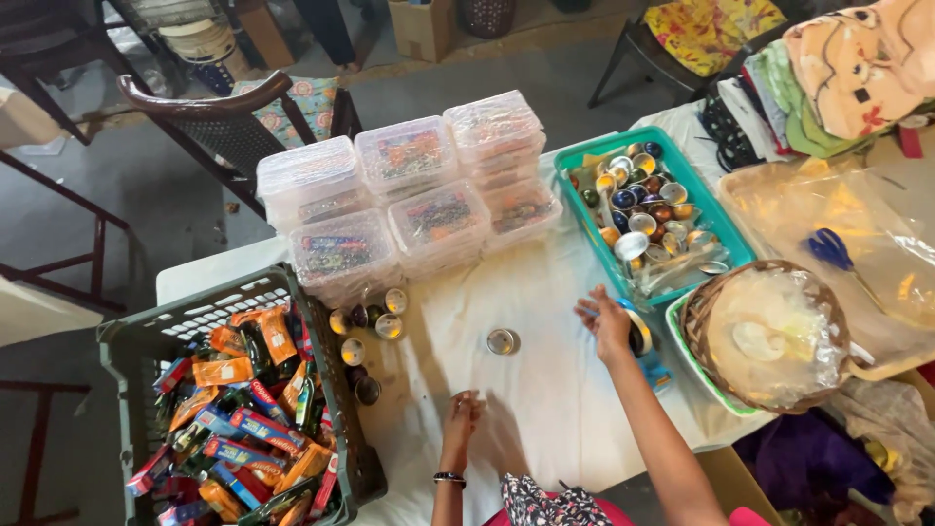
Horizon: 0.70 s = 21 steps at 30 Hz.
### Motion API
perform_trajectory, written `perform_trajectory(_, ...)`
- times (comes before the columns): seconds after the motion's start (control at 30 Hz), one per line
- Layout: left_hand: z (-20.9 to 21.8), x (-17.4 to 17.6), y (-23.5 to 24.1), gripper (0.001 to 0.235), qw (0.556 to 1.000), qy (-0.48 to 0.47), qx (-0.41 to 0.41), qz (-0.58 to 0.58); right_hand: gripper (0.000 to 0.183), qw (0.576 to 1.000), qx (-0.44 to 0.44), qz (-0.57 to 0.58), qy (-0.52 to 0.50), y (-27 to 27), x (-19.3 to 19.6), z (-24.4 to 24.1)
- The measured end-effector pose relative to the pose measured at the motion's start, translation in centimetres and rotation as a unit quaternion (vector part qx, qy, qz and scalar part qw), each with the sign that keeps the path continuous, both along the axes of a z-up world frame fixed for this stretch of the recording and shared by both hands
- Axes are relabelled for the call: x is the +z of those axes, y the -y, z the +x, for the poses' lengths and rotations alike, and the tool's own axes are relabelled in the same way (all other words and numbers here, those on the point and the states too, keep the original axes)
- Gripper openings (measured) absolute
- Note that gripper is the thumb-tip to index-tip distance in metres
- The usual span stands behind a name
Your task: The person sits at a table and cleans the surface of snack packets using a cloth. They pick up packets from a crate, wipe them, and place them on the table. The person also handles small metal cups and plastic bags during the process.
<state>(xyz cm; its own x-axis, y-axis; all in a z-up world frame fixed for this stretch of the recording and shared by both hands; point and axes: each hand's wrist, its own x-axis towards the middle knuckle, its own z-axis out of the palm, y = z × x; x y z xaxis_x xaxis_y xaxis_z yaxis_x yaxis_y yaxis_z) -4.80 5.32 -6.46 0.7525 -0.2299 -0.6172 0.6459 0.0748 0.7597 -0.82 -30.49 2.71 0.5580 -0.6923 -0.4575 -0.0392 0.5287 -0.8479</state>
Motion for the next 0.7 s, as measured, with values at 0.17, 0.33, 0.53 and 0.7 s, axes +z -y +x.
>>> perform_trajectory(0.17,0.1,-1.6,-0.7,0.031,0.997,0.054,0.036,-0.050,0.044,0.903,0.302,-0.274,-0.134,-6.4,-7.2,0.0)
perform_trajectory(0.33,0.2,-0.9,-0.5,0.030,0.998,0.047,0.034,-0.034,0.073,0.689,0.348,-0.636,-0.005,-13.7,-4.7,0.9)
perform_trajectory(0.53,0.2,-1.7,-2.5,0.031,0.996,0.065,0.066,-0.021,0.036,0.737,0.401,-0.534,-0.105,-15.1,-9.5,2.1)
perform_trajectory(0.7,3.0,-3.9,-3.9,0.031,0.849,0.379,0.027,0.367,0.032,0.872,0.485,-0.007,-0.063,-11.5,-8.8,1.3)
